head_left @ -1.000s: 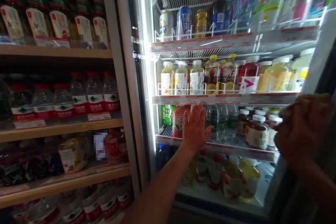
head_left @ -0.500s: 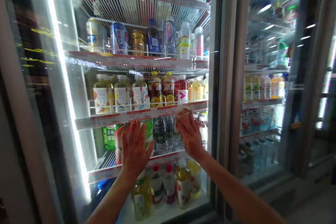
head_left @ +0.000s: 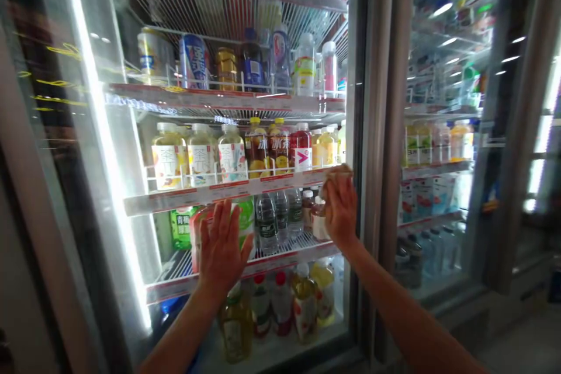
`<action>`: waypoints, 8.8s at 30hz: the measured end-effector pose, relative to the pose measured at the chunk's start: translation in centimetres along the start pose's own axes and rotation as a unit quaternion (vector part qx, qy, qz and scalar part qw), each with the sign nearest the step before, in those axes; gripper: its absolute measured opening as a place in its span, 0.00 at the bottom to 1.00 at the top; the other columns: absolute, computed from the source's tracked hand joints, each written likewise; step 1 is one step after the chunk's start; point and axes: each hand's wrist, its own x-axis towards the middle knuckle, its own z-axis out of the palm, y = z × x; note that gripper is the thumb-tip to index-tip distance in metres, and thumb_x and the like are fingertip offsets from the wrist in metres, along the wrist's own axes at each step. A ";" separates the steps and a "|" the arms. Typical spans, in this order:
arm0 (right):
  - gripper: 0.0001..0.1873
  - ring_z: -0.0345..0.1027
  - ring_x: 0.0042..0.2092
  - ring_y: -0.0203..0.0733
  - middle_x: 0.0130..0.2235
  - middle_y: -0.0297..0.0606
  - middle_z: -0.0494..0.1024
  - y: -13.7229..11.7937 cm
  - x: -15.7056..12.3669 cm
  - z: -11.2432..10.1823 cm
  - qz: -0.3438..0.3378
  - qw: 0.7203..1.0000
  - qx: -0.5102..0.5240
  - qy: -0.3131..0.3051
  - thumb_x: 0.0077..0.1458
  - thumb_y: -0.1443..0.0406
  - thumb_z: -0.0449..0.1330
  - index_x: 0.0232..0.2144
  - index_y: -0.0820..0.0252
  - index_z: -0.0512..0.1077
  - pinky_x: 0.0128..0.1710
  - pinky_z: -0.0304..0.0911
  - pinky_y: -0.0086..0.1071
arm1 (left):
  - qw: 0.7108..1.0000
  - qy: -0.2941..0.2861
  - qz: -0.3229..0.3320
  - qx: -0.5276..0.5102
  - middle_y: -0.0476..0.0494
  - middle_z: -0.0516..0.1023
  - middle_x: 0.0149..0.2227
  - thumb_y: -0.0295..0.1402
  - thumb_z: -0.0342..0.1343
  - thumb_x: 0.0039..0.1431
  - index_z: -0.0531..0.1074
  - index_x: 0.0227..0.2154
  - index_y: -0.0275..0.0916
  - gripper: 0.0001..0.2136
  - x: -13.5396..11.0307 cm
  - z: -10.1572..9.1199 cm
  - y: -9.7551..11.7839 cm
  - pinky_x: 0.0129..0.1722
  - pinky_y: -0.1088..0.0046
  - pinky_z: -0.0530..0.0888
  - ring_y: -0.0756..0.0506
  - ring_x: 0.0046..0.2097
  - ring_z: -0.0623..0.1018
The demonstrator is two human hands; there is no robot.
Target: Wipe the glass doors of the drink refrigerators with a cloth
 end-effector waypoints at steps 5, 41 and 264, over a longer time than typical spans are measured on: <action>0.34 0.37 0.67 0.51 0.66 0.36 0.50 -0.7 0.4 0.0 0.000 1.000 0.018 -0.011 0.59 0.73 0.46 0.65 0.50 0.42 0.60 0.53 0.52 | 1.000 0.008 0.009 0.010 0.36 0.48 0.65 0.36 0.50 0.59 0.39 0.64 0.37 0.35 -0.1 0.0 -0.1 0.64 0.55 0.45 0.41 0.67 0.47; 0.35 0.39 0.67 0.44 0.63 0.31 0.58 -7.6 1.4 1.6 -0.119 0.986 0.092 -0.078 0.60 0.72 0.46 0.65 0.48 0.39 0.62 0.51 0.45 | 0.998 0.037 0.006 0.047 0.35 0.49 0.65 0.41 0.48 0.61 0.39 0.64 0.36 0.34 3.1 -1.4 -2.9 0.65 0.59 0.44 0.43 0.67 0.46; 0.27 0.48 0.65 0.46 0.62 0.46 0.60 7.7 12.0 -5.4 0.008 0.999 -0.039 -0.009 0.60 0.65 0.45 0.62 0.55 0.52 0.61 0.46 0.51 | 0.951 -0.024 0.306 -0.019 0.41 0.61 0.61 0.27 0.42 0.61 0.59 0.58 0.37 0.22 26.8 3.2 8.4 0.62 0.61 0.56 0.44 0.63 0.58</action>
